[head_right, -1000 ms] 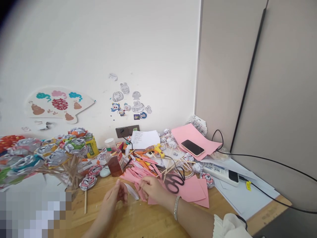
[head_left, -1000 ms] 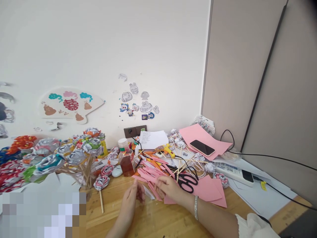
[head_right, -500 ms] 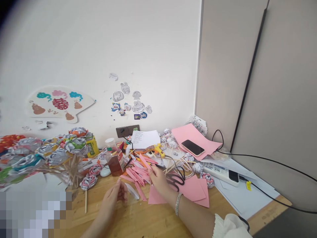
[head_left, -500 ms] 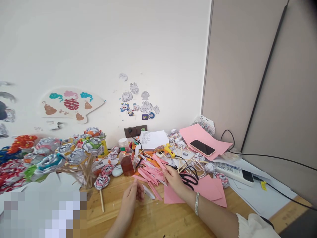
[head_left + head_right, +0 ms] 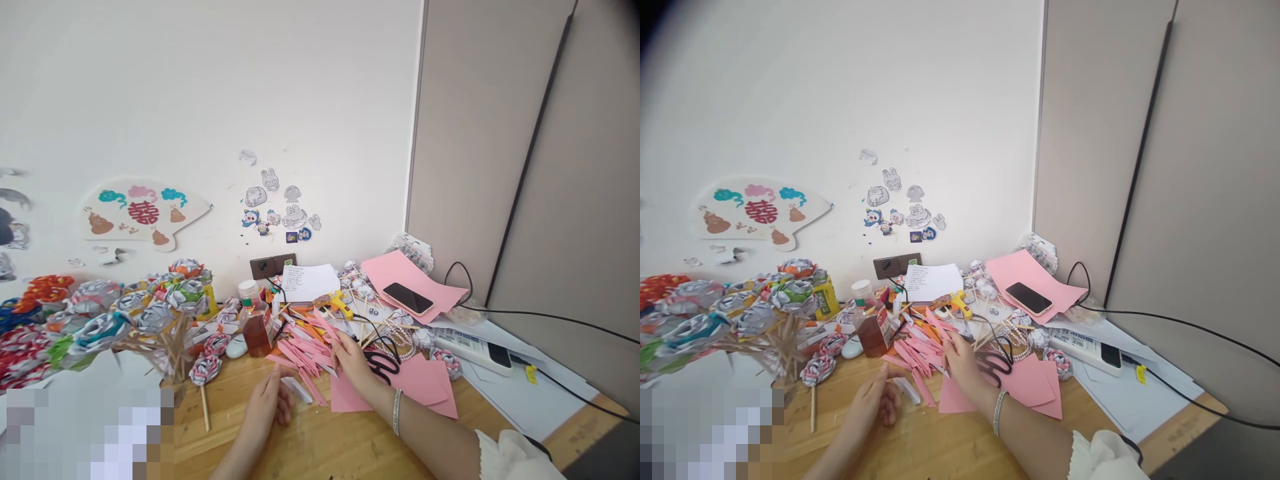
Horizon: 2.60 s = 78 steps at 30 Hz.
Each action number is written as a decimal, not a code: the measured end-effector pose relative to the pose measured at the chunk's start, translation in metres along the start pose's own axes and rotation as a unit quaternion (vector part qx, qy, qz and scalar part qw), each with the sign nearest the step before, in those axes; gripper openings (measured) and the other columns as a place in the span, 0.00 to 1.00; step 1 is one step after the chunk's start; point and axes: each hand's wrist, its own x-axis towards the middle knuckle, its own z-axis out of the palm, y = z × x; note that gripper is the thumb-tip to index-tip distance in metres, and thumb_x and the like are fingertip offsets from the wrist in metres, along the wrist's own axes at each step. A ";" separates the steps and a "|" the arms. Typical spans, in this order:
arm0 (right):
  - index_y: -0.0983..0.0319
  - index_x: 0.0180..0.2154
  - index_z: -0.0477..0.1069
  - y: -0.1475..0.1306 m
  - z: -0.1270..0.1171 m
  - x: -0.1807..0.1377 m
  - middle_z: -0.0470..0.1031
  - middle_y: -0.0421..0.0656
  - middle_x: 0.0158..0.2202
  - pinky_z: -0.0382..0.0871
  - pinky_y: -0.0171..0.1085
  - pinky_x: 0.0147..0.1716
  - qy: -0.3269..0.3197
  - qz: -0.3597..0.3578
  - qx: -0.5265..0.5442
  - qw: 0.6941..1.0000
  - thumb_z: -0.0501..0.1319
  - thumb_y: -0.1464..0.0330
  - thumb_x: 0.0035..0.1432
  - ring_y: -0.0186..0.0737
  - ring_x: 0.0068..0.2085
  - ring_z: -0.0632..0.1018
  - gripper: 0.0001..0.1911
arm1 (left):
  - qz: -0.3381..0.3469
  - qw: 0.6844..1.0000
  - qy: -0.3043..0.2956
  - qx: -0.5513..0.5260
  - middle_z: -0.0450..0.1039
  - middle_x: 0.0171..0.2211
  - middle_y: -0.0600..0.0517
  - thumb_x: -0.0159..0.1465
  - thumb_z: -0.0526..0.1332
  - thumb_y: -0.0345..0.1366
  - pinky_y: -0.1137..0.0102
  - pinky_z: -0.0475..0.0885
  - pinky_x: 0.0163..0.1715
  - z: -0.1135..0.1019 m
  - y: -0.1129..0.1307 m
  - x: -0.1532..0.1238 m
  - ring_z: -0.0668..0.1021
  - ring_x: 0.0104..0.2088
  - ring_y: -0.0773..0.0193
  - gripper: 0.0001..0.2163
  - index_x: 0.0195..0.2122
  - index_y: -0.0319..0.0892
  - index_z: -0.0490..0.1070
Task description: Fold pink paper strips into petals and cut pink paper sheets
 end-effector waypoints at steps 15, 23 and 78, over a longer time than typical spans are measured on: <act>0.63 0.45 0.60 0.003 0.000 0.002 0.62 0.34 0.15 0.55 0.30 0.18 0.012 0.006 0.035 0.999 0.48 0.59 0.56 0.31 0.17 0.62 0.19 | -0.053 0.994 -0.044 0.082 0.68 0.16 0.57 0.46 0.54 0.57 0.76 0.59 0.10 0.002 -0.003 0.006 0.69 0.10 0.71 0.27 0.35 0.37 0.66; 0.62 0.43 0.61 0.004 0.001 0.001 0.62 0.35 0.16 0.54 0.30 0.18 -0.010 0.004 0.007 1.000 0.48 0.62 0.57 0.31 0.17 0.62 0.15 | -0.049 0.995 -0.042 0.080 0.67 0.18 0.58 0.47 0.57 0.49 0.77 0.60 0.10 0.001 -0.002 0.006 0.69 0.10 0.73 0.20 0.33 0.37 0.66; 0.61 0.34 0.63 -0.009 0.025 -0.017 0.65 0.37 0.26 0.64 0.31 0.24 -0.074 0.005 0.021 0.997 0.57 0.73 0.46 0.32 0.27 0.70 0.10 | 0.194 0.956 -0.088 0.200 0.63 0.22 0.56 0.54 0.57 0.42 0.73 0.63 0.24 0.018 0.000 -0.014 0.67 0.23 0.67 0.09 0.27 0.42 0.61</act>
